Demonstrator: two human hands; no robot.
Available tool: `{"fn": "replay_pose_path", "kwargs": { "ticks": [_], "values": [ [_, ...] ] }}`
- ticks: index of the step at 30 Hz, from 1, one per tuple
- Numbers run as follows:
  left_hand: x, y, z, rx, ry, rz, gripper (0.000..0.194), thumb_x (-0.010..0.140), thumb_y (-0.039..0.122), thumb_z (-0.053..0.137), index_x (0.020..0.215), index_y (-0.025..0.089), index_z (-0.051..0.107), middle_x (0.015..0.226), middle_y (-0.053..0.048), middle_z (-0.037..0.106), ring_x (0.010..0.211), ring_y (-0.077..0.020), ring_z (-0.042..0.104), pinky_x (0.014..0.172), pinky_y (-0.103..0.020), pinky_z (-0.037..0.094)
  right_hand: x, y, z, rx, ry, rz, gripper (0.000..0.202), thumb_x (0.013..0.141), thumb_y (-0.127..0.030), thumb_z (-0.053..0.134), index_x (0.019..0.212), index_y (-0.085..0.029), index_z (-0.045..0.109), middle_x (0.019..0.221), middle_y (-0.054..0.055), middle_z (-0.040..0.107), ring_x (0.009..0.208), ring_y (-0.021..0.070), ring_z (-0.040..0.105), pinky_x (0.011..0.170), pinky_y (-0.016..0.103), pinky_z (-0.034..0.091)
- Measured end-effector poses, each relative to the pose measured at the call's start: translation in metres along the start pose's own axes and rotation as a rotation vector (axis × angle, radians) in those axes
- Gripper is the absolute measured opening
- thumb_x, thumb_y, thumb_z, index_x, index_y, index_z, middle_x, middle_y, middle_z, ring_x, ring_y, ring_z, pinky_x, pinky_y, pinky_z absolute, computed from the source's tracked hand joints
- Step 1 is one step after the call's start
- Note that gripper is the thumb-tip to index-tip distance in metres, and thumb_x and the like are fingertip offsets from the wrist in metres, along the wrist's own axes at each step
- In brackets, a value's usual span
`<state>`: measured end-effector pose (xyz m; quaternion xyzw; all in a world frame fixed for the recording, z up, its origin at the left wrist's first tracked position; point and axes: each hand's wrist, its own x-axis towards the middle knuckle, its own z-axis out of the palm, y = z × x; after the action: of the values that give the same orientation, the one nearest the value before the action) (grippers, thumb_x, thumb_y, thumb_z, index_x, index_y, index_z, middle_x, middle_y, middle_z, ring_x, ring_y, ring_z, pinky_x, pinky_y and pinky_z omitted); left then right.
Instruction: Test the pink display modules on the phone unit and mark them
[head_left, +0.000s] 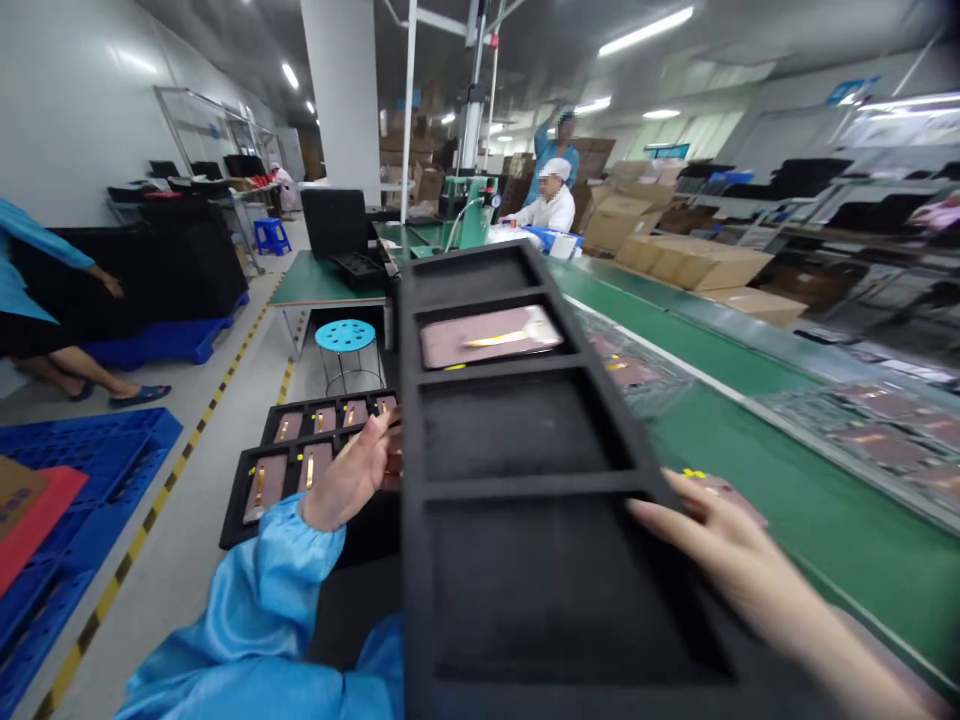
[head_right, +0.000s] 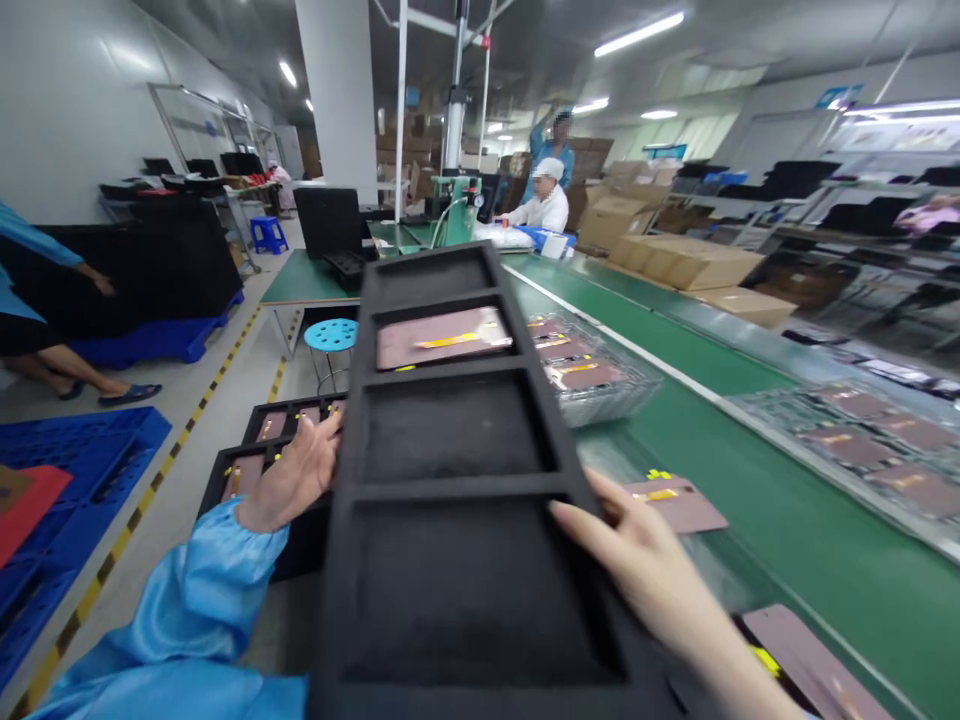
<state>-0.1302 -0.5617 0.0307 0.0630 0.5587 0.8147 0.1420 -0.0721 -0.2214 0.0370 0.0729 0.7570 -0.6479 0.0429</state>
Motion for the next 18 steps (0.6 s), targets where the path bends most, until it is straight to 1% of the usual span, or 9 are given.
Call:
{"fn": "replay_pose_path", "kwargs": {
  "ticks": [1, 3, 4, 5, 7, 10, 13, 15, 18],
  "values": [
    [-0.009, 0.002, 0.0, 0.0, 0.105, 0.036, 0.071, 0.077, 0.064, 0.064, 0.131, 0.019, 0.056, 0.115, -0.011, 0.071, 0.1, -0.0298, 0.068, 0.081, -0.039, 0.056, 0.006, -0.007, 0.018, 0.067, -0.123, 0.011, 0.068, 0.066, -0.061, 0.077, 0.124, -0.03, 0.062, 0.112, 0.013, 0.07, 0.096, 0.035, 0.069, 0.082, 0.047, 0.059],
    [-0.024, 0.006, -0.009, 0.021, 0.378, 0.1, 0.049, 0.079, 0.045, 0.07, 0.12, 0.019, 0.064, 0.107, -0.007, 0.074, 0.099, -0.0266, 0.069, 0.083, -0.035, 0.056, 0.019, -0.016, 0.051, 0.106, -0.283, -0.017, 0.067, 0.067, -0.061, 0.076, 0.124, -0.027, 0.063, 0.114, 0.01, 0.07, 0.1, 0.0344, 0.068, 0.088, 0.049, 0.057],
    [-0.031, 0.007, -0.017, 0.029, 0.506, 0.113, 0.04, 0.079, 0.037, 0.071, 0.114, 0.018, 0.067, 0.104, -0.006, 0.075, 0.098, -0.025, 0.069, 0.082, -0.033, 0.057, 0.024, -0.018, 0.063, 0.089, -0.302, -0.059, 0.068, 0.066, -0.063, 0.076, 0.123, -0.027, 0.063, 0.116, 0.01, 0.07, 0.105, 0.0338, 0.066, 0.091, 0.049, 0.055],
    [-0.037, 0.008, -0.028, 0.022, 0.607, 0.113, 0.032, 0.08, 0.032, 0.071, 0.108, 0.017, 0.069, 0.102, -0.005, 0.076, 0.096, -0.0237, 0.07, 0.08, -0.03, 0.057, 0.029, -0.017, 0.071, 0.058, -0.29, -0.108, 0.07, 0.065, -0.064, 0.075, 0.123, -0.027, 0.063, 0.117, 0.01, 0.069, 0.109, 0.0331, 0.064, 0.094, 0.048, 0.054],
    [-0.046, 0.008, -0.055, -0.064, 0.761, 0.101, 0.022, 0.081, 0.026, 0.069, 0.099, 0.015, 0.071, 0.094, -0.005, 0.077, 0.089, -0.0222, 0.071, 0.075, -0.028, 0.058, 0.033, -0.012, 0.074, -0.015, -0.227, -0.201, 0.073, 0.064, -0.068, 0.074, 0.123, -0.027, 0.062, 0.118, 0.01, 0.068, 0.111, 0.0319, 0.063, 0.095, 0.048, 0.053],
    [-0.05, 0.001, -0.1, -0.246, 0.903, 0.082, 0.015, 0.086, 0.022, 0.063, 0.097, 0.014, 0.07, 0.085, -0.005, 0.076, 0.079, -0.0199, 0.071, 0.069, -0.028, 0.058, 0.024, -0.004, 0.054, -0.101, -0.197, -0.259, 0.066, 0.07, -0.069, 0.069, 0.121, -0.028, 0.062, 0.119, 0.012, 0.067, 0.099, 0.0305, 0.068, 0.087, 0.046, 0.057],
    [-0.041, -0.019, -0.137, -0.339, 0.973, 0.035, 0.014, 0.09, 0.015, 0.058, 0.099, 0.015, 0.067, 0.084, -0.004, 0.073, 0.073, -0.0161, 0.069, 0.067, -0.027, 0.058, 0.0, 0.002, 0.024, -0.198, -0.169, -0.285, 0.055, 0.075, -0.066, 0.067, 0.116, -0.029, 0.066, 0.118, 0.013, 0.068, 0.091, 0.0293, 0.07, 0.079, 0.041, 0.061],
    [-0.032, -0.038, -0.153, -0.4, 1.013, -0.016, 0.015, 0.09, 0.011, 0.056, 0.102, 0.015, 0.064, 0.086, -0.004, 0.07, 0.072, -0.0144, 0.067, 0.068, -0.027, 0.057, -0.018, 0.008, 0.005, -0.291, -0.138, -0.283, 0.051, 0.077, -0.063, 0.066, 0.115, -0.029, 0.068, 0.118, 0.013, 0.068, 0.093, 0.0292, 0.07, 0.077, 0.038, 0.061],
    [-0.014, -0.071, -0.162, -0.48, 1.066, -0.063, 0.019, 0.093, 0.019, 0.056, 0.111, 0.015, 0.06, 0.099, -0.006, 0.067, 0.079, -0.015, 0.066, 0.07, -0.031, 0.057, -0.043, 0.025, -0.017, -0.421, -0.106, -0.241, 0.048, 0.081, -0.058, 0.064, 0.118, -0.028, 0.067, 0.117, 0.01, 0.069, 0.097, 0.0272, 0.07, 0.078, 0.031, 0.061]
  ]
}}
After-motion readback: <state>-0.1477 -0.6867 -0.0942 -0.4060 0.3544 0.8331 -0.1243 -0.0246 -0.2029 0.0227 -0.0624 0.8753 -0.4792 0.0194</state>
